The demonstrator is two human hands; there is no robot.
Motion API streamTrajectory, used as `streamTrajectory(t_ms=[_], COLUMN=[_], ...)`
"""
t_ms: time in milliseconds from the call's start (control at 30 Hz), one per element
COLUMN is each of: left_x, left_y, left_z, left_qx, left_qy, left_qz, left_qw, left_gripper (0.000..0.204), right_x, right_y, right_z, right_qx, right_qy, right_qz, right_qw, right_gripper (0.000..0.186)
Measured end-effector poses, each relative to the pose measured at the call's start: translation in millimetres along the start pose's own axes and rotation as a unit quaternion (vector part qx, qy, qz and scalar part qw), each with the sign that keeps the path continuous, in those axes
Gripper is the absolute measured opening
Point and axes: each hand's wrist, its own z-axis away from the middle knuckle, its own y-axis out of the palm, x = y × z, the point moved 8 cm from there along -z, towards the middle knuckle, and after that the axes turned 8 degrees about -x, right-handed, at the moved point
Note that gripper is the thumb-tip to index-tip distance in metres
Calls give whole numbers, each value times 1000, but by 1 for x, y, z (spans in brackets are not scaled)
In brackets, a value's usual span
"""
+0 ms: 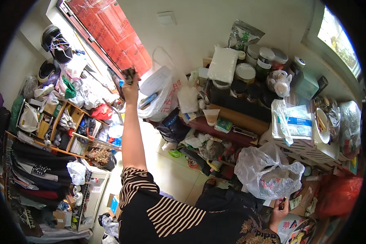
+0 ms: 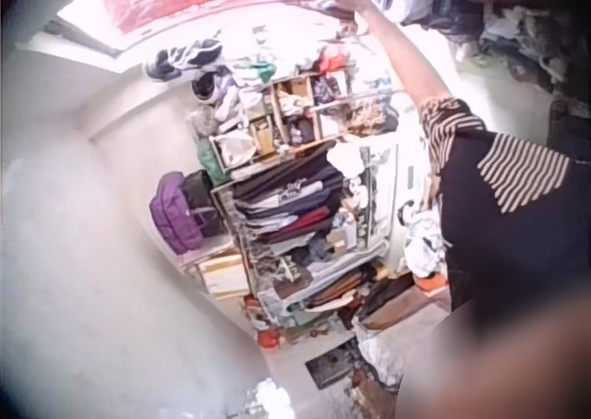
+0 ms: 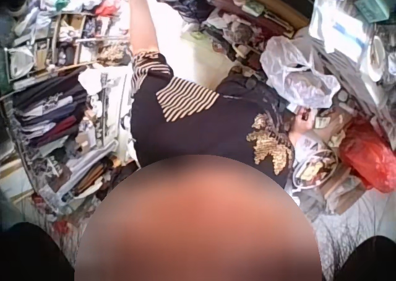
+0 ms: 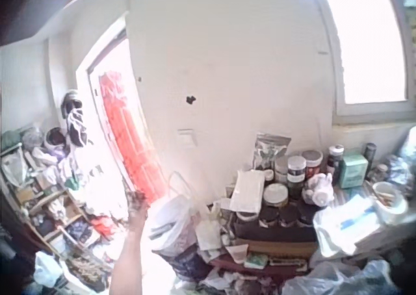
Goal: The person cleans several small tools on a cluttered workbench using a cloth and a marker. They wipe each tool individually, place them on the table, and occasionally handle a plastic bag and other items on the bench.
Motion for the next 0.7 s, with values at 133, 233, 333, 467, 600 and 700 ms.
streamTrajectory(t_ms=[133,233,333,467,600,700], left_x=[137,234,305,347,353,324], left_y=[17,39,52,63,67,66], left_z=[-8,-6,-8,-19,-35,-45], left_qx=[120,212,288,315,322,314], left_qy=[8,77,-12,-67,-110,-184], left_qz=[-254,-366,-280,-199,-79,-106], left_qw=[960,903,915,926,937,925], left_gripper=[29,29,30,32,37,39], right_x=[13,22,30,52,68,75], right_y=[-2,-4,-6,-2,4,5], right_z=[1,0,-2,0,-1,-3], right_qx=[-35,-1,22,-8,8,4], right_qy=[6,8,-6,-39,-38,-65], right_qz=[-10,31,115,162,172,171], right_qw=[999,999,993,986,984,983], right_gripper=[10,14,12,13,12,11])
